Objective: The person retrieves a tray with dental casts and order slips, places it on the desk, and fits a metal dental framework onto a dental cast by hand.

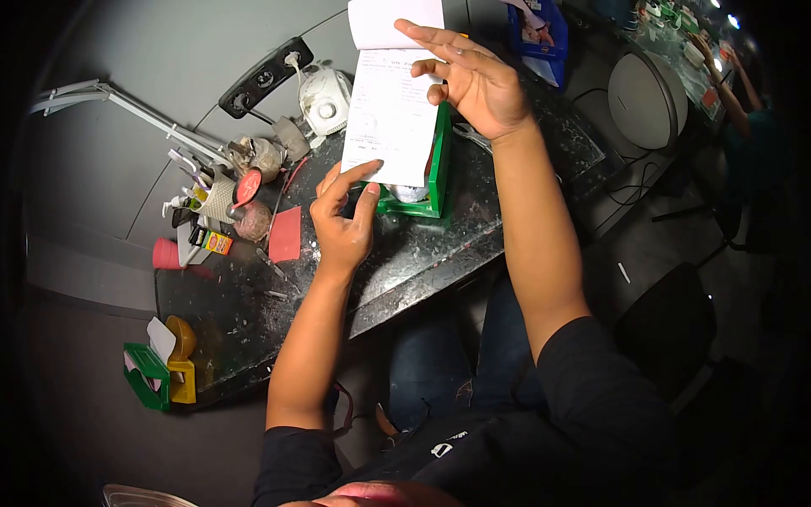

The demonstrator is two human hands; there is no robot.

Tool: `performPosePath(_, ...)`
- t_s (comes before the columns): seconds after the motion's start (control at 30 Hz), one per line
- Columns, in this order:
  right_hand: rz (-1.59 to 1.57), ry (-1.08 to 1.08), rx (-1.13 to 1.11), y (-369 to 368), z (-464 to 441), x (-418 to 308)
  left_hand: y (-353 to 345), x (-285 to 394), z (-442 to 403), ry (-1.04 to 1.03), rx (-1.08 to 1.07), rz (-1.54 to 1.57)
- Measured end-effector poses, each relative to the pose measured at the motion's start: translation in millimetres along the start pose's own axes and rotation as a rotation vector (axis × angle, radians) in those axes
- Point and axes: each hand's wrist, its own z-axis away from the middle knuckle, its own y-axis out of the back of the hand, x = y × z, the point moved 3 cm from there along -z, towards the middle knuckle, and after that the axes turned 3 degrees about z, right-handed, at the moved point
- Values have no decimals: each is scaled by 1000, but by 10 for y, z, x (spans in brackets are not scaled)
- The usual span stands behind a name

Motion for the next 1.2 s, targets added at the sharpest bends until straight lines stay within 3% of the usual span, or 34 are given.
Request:
performPosePath(0.7,-14,59,-58,10,-17,-10,23,70,-11,-35,-5,-29)
performPosePath(0.77,-33,62,-65,-1,27,-21,52,44,-27,-12,-9,95)
performPosePath(0.83,216,75,-138,-113,123,-104,153,21,-101,40,-25,289)
performPosePath(0.93,725,-115,34,-594,593,-169,274,3,-156,252,-23,729)
performPosePath(1.0,1197,-68,136,-891,824,-120,370,-49,-185,314,50,876)
performPosePath(1.03,1368,109,241,-993,924,-44,407,8,-205,309,34,945)
performPosePath(1.07,1482,145,297,-1065,1009,12,424,0,-236,211,-1,1024)
performPosePath(1.17,1503,167,403,-1047,1170,178,519,-37,-255,57,-105,1187)
performPosePath(1.2,1369,46,408,-994,1198,195,554,-45,-266,-51,-144,1358)
